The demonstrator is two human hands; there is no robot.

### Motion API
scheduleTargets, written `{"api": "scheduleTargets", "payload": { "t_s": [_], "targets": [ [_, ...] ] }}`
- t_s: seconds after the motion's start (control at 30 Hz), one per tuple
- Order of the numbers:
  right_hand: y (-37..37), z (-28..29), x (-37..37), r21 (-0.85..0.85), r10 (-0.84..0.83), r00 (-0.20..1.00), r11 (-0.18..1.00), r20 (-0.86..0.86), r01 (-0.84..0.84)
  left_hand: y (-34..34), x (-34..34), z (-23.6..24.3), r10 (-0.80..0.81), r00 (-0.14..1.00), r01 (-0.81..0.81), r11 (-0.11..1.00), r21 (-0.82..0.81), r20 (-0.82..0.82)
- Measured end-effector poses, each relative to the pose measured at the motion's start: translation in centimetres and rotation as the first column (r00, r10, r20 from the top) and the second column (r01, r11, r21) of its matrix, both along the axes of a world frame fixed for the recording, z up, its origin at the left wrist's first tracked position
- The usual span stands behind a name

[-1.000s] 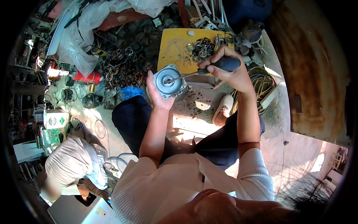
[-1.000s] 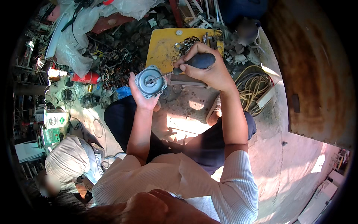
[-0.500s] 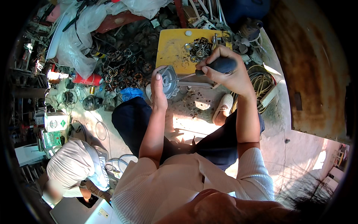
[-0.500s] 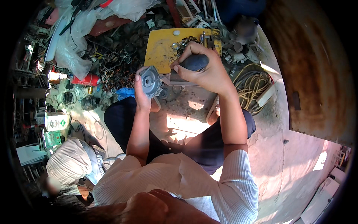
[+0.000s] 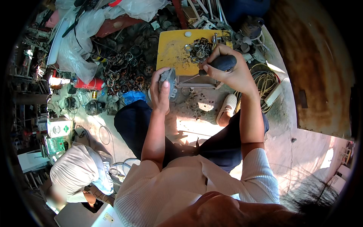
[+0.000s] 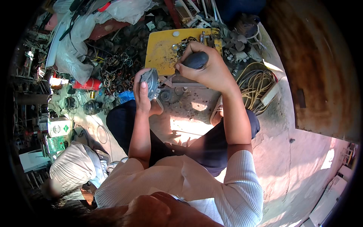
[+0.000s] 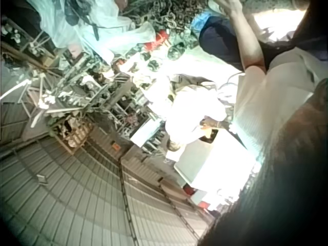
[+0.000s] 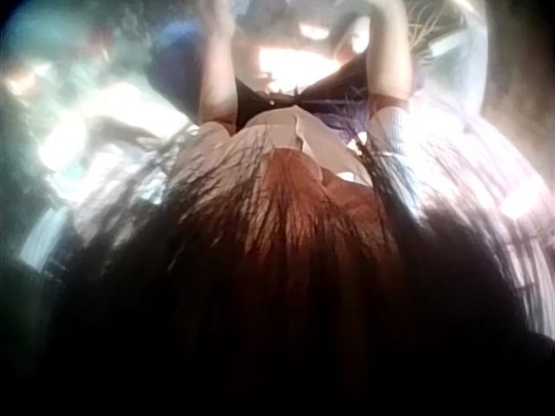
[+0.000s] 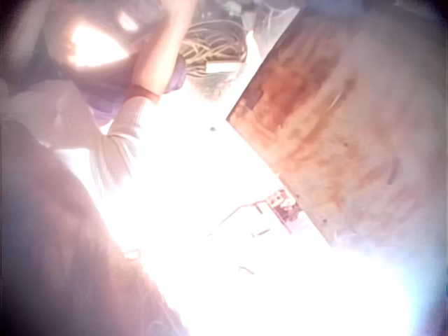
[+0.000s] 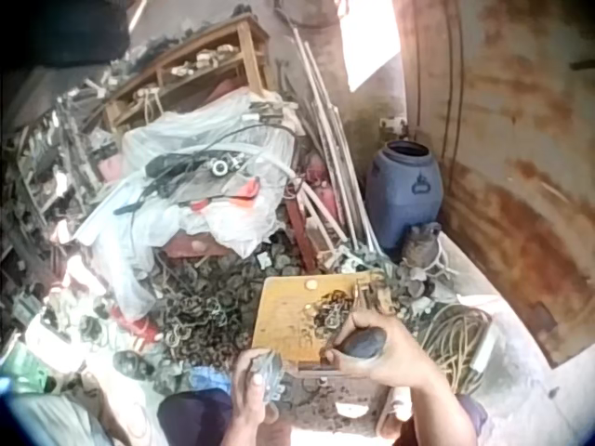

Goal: The person disassembles an electric motor component using a screwdriver to remove internal screws and wires.

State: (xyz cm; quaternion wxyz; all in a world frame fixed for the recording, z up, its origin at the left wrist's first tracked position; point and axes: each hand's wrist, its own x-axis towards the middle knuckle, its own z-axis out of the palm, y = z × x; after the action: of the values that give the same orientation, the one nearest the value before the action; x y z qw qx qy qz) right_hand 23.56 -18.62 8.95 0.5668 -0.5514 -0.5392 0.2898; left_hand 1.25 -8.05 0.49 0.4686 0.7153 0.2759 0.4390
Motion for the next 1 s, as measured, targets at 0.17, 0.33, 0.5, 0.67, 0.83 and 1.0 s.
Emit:
{"api": "scheduleTargets", "payload": {
  "t_s": [0.17,0.33,0.5,0.67,0.83,1.0],
  "targets": [
    [-0.1,-0.3,0.1,0.006,0.005,0.998,1.0,-0.058,-0.004,0.7,-0.5,0.0,-0.024,0.998,0.027,0.999,0.039,-0.058],
    [0.7,-0.5,-1.6,0.057,0.076,0.994,0.996,-0.076,-0.072,0.8,-0.4,-0.4,-0.045,0.996,0.046,0.999,0.009,-0.079],
    [0.0,0.1,-0.3,-0.023,-0.03,0.998,0.999,0.059,0.032,0.8,-0.7,0.2,-0.043,0.991,0.042,0.999,-0.01,-0.125],
    [0.3,-0.5,-0.5,0.023,-0.049,0.999,0.999,0.014,0.048,0.8,-0.7,0.5,-0.051,0.992,0.049,0.999,-0.022,-0.113],
    [0.3,-0.4,-0.5,0.024,-0.035,0.995,0.999,0.09,0.033,0.4,-0.5,0.7,-0.043,0.992,0.039,0.998,-0.04,-0.119],
    [0.2,-0.1,-0.8,0.012,-0.035,0.999,0.999,0.014,0.035,0.9,-0.6,0.2,-0.052,0.984,0.062,0.997,0.055,-0.168]
  ]
}}
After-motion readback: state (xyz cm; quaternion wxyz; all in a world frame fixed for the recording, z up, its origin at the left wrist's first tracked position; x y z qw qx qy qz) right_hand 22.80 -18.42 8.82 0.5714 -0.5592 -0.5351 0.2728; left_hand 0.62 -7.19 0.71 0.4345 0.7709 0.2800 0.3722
